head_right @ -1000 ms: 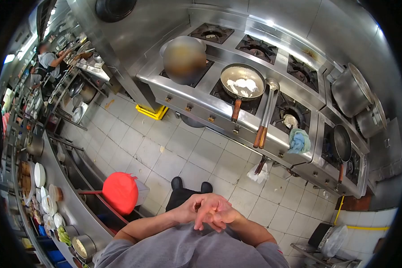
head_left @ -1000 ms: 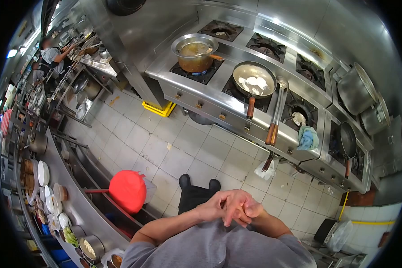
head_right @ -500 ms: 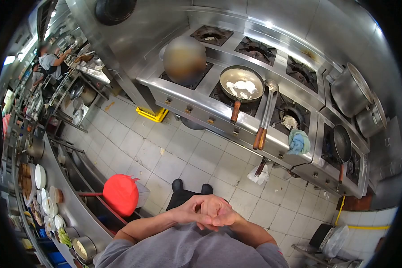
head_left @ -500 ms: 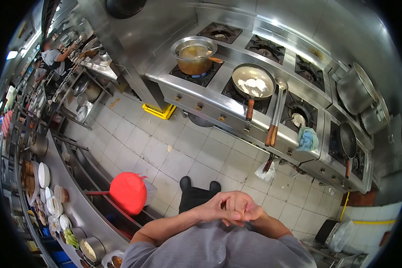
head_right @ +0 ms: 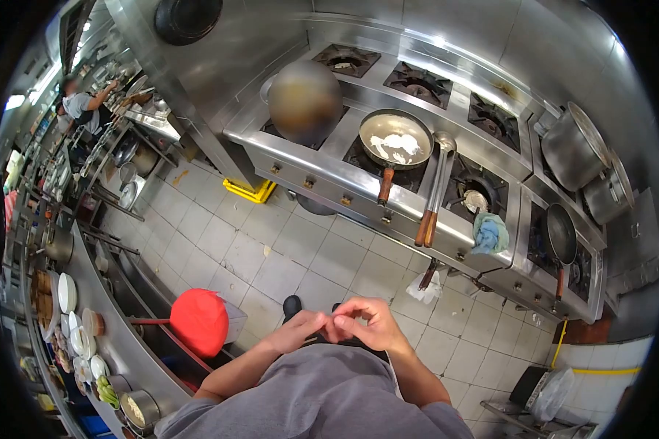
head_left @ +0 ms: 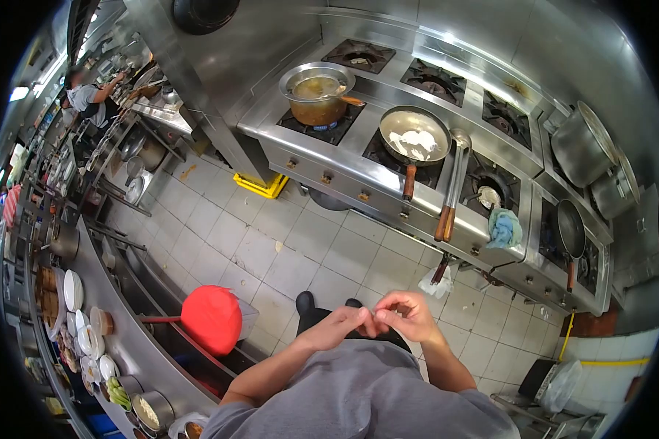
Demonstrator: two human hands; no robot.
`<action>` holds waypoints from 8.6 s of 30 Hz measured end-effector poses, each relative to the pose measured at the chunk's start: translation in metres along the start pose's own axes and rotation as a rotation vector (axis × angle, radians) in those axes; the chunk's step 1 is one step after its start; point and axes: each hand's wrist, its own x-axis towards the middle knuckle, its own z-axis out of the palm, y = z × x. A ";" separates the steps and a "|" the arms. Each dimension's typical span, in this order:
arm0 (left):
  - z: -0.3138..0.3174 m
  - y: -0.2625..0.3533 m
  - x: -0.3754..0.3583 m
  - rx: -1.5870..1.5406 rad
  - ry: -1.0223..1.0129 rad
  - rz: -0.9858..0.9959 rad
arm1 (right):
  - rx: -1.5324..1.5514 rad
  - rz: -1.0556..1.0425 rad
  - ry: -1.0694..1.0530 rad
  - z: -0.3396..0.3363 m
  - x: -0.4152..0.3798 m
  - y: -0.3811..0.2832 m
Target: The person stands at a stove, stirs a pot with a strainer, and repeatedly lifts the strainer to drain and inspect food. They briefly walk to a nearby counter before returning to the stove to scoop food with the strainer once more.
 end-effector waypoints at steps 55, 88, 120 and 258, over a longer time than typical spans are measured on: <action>0.025 -0.002 0.018 -0.184 -0.161 0.148 | -0.026 0.022 -0.305 0.007 0.009 0.034; 0.003 0.038 -0.009 0.278 -0.190 0.412 | 0.095 0.238 -0.419 -0.014 0.028 0.009; 0.024 0.032 0.010 0.926 0.047 0.361 | -0.317 0.145 -0.155 -0.020 0.020 0.011; 0.037 0.020 0.021 0.157 0.125 0.461 | -0.134 -0.284 -0.391 0.059 0.004 -0.024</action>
